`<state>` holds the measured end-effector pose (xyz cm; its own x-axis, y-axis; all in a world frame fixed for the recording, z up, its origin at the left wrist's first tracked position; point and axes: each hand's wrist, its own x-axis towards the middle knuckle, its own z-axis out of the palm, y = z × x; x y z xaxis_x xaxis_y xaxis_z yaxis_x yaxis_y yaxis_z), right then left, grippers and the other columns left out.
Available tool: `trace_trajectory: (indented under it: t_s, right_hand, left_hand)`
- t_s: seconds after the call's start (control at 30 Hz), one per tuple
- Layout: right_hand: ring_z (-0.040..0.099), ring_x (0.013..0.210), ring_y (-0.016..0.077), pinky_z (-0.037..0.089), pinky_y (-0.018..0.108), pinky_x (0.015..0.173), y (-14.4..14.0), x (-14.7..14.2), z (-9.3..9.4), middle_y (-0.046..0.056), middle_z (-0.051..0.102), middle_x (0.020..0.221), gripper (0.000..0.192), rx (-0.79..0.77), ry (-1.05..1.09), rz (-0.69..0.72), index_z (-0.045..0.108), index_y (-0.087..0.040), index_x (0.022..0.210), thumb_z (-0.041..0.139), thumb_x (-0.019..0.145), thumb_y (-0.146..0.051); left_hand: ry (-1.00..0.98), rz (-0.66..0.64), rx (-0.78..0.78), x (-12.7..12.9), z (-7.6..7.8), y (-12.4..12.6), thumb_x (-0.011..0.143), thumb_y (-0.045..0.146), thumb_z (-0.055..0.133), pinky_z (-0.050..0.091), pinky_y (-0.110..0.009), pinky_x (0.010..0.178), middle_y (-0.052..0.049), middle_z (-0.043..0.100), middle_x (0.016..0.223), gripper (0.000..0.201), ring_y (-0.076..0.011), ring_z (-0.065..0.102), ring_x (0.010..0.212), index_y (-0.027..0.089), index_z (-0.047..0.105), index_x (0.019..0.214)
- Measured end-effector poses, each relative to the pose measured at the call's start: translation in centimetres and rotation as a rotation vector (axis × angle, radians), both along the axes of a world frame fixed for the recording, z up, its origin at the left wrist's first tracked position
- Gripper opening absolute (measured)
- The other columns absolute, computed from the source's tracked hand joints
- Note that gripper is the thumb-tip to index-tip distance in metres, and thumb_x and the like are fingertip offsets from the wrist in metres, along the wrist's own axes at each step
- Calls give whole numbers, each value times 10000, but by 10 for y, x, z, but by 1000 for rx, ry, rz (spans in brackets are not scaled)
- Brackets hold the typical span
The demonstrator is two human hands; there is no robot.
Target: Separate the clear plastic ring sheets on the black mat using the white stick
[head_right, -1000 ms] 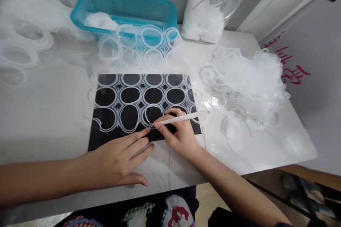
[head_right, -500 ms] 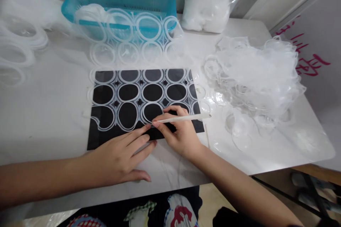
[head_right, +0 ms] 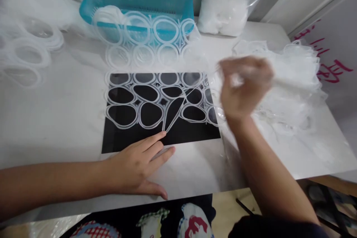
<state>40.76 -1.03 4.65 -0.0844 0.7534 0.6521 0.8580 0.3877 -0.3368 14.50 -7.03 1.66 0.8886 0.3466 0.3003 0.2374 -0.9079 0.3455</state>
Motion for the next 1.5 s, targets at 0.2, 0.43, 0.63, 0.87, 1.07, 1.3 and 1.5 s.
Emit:
trace_trajectory:
  t_s: [0.2,0.43,0.63,0.87,1.07,1.3,1.5]
  right_hand:
    - [648,910,247,506,439,844,-18,17,-6,59,711,856,78,-147,190,-110,708,-183,828,640,856,-210]
    - [625,929,207,510,368,830,-74,5,-24,22,714,868,88,-528,496,32,711,-244,859,629,873,-216]
    - [581,1057,243,464,447,926,-74,5,-31,34,719,887,75,-537,453,90,705,-247,890,632,873,-234]
    - [569,1082,248,430,471,962,-72,6,-30,32,713,924,70,-547,392,109,701,-251,907,638,877,-256]
    - [570,1088,249,444,458,953,-73,6,-30,33,712,914,70,-545,417,128,707,-257,904,644,873,-253]
    - [564,1099,257,438,486,970,-71,7,-29,36,719,897,82,-559,396,122,715,-259,900,636,879,-272]
    - [559,1158,266,448,503,981,-80,1,-32,28,733,944,123,-494,290,158,704,-278,945,613,885,-221]
  left_hand:
    - [-18,2,5,7,16,7,849,733,371,508,-412,915,-144,654,883,780,-323,615,1002,31,655,1036]
    - [44,-211,118,33,21,5,888,616,465,438,-419,1005,-137,659,995,593,-354,552,1148,69,675,982]
    - [102,-207,173,56,15,7,871,661,439,402,-450,1050,-145,646,985,670,-337,582,1085,47,664,1014]
    - [136,-159,217,66,18,10,854,669,462,388,-472,1056,-142,638,981,693,-363,579,1090,32,654,1048]
    - [161,-117,198,66,18,10,839,674,487,394,-468,1044,-158,633,1041,720,-373,558,1131,24,620,1120]
    - [147,-113,167,66,14,10,861,641,488,383,-470,1043,-167,634,1050,688,-374,531,1169,25,600,1144]
    - [124,-103,142,66,10,11,887,643,426,402,-453,1028,-188,629,1058,697,-362,544,1143,16,594,1142]
